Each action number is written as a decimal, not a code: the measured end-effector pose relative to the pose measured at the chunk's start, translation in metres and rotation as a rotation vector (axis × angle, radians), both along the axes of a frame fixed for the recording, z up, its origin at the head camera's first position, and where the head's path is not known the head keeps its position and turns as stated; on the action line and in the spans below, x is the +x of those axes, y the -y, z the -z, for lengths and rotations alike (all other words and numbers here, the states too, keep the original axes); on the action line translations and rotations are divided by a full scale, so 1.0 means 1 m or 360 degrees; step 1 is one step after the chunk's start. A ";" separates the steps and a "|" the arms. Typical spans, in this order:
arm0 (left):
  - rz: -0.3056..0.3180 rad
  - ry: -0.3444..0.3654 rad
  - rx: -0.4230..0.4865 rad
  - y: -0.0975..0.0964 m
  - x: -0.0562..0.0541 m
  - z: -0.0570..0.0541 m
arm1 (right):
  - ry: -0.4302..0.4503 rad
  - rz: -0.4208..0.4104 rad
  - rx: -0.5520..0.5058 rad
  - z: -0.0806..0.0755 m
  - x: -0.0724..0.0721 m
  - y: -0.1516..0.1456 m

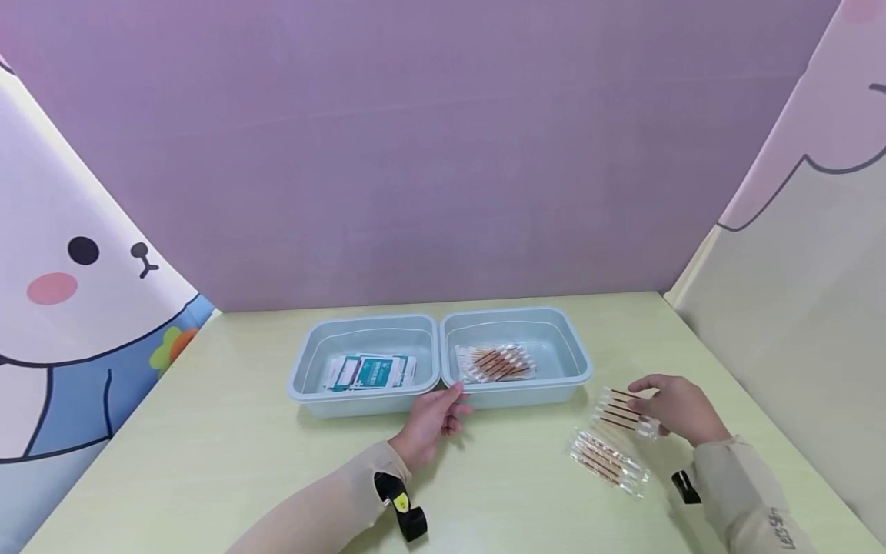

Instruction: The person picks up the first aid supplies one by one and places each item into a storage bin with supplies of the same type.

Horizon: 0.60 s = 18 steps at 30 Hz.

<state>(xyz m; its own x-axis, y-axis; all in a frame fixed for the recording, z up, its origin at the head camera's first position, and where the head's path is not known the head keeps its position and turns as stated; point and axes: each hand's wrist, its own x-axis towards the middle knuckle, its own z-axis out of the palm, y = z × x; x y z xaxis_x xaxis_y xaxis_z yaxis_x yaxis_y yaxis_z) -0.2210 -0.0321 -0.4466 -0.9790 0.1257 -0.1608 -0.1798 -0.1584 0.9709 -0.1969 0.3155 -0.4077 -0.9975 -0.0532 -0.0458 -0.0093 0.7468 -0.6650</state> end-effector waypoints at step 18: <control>-0.0002 -0.0023 -0.0054 0.001 -0.002 0.001 | -0.0068 -0.0037 -0.0165 -0.014 0.004 -0.001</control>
<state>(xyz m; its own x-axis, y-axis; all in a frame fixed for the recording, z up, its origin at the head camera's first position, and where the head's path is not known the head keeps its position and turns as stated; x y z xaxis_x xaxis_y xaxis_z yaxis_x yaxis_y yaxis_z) -0.2227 -0.0328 -0.4472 -0.9813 0.1194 -0.1509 -0.1657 -0.1255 0.9781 -0.1930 0.3164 -0.3935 -0.9969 -0.0784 0.0036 -0.0556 0.6735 -0.7371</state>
